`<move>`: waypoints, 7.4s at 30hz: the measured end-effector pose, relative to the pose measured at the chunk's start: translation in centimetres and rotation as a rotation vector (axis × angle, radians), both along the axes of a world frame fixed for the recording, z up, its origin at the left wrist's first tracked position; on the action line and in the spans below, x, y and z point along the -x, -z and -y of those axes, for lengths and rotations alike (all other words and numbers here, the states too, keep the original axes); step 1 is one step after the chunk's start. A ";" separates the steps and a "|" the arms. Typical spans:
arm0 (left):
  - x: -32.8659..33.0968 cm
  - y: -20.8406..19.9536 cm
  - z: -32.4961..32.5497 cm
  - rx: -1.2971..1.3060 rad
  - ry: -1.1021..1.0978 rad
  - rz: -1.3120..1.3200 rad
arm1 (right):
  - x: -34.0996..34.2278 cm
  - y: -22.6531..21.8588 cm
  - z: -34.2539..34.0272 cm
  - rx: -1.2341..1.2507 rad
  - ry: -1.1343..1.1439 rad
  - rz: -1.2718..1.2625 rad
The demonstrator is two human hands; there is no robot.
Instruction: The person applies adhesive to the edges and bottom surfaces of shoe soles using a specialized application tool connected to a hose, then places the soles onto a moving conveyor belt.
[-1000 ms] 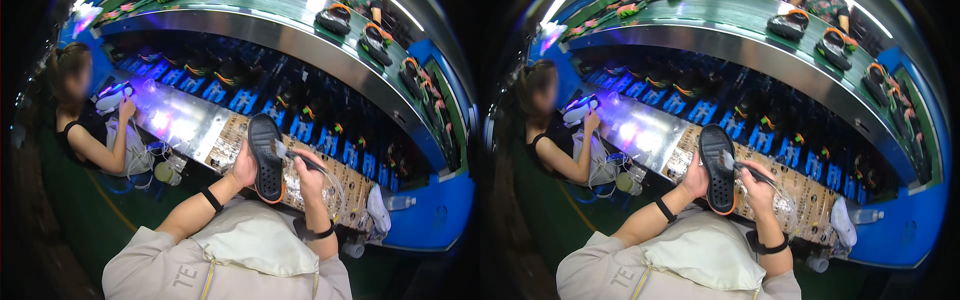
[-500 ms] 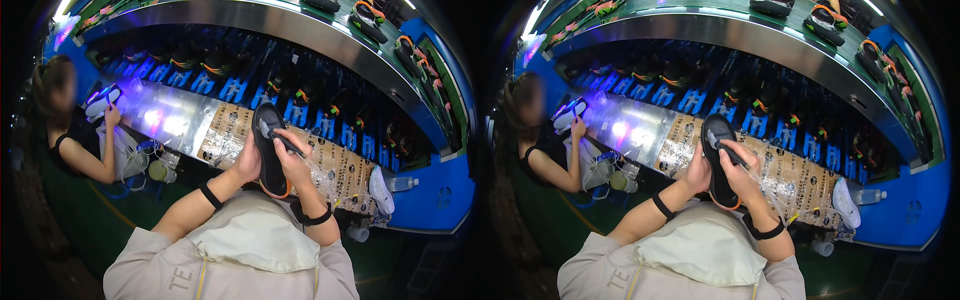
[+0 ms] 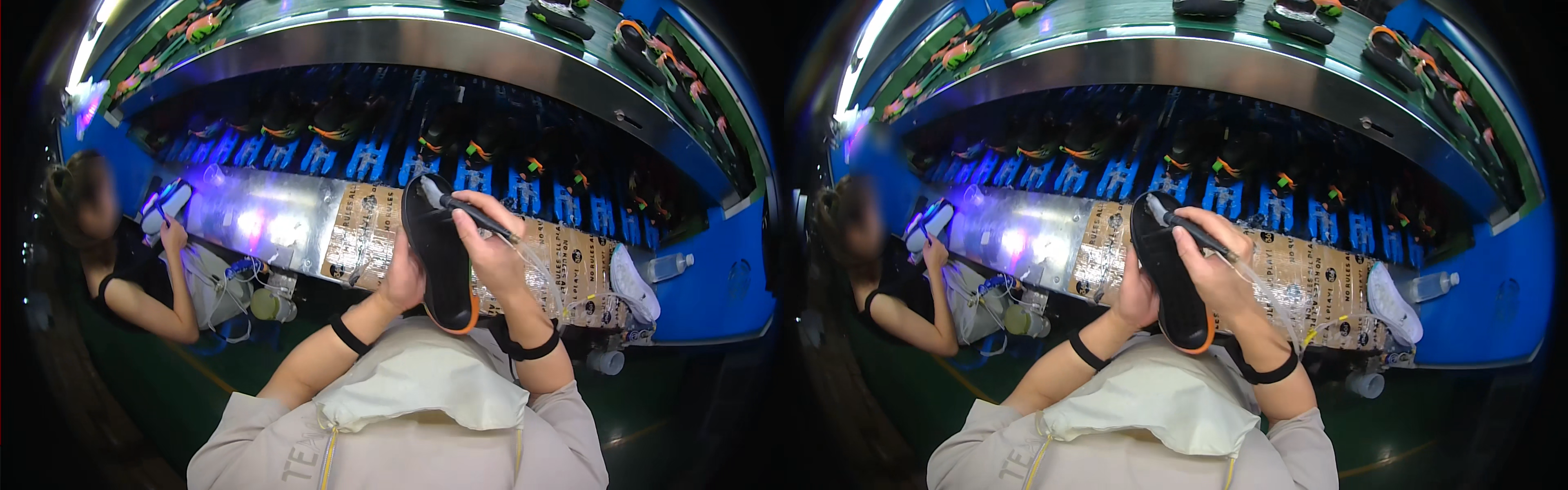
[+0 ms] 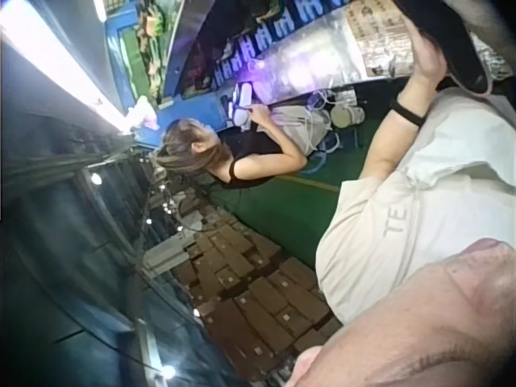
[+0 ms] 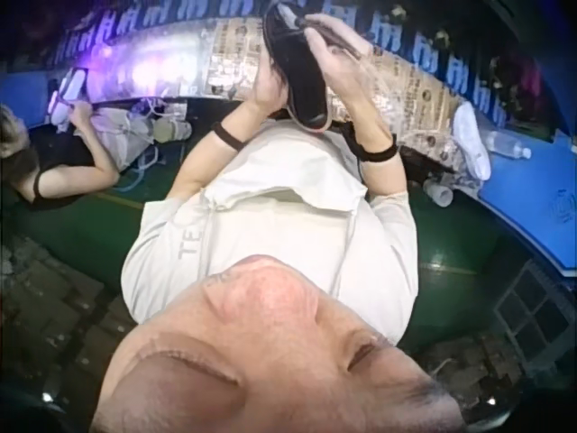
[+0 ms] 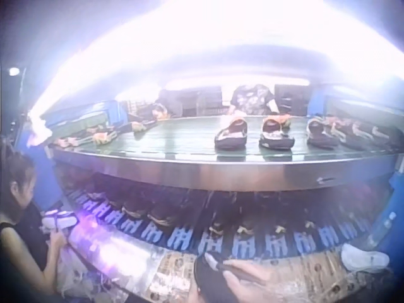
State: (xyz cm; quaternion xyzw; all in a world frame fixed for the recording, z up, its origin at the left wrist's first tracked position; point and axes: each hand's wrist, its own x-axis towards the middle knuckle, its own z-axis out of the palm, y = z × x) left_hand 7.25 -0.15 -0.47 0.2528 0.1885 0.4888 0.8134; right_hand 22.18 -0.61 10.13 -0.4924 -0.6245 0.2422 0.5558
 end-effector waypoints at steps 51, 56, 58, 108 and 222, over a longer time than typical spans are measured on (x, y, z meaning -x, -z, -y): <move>6.4 -10.5 -10.0 -0.426 0.195 0.220 | -1.2 -5.5 2.0 -0.120 -0.416 0.350; 6.0 -13.2 -11.4 -0.591 0.142 -0.084 | -1.2 -6.0 1.6 -0.108 -0.609 0.585; 5.9 -13.0 -11.9 -0.603 0.215 -0.039 | -1.4 -5.4 1.2 -0.076 -0.556 0.417; 7.7 5.5 -0.2 0.409 0.252 0.307 | 1.2 4.6 -2.5 0.318 0.033 -0.010; 6.6 -11.7 -11.8 -0.098 0.487 -0.374 | -1.6 -5.1 1.4 -0.205 -0.455 0.784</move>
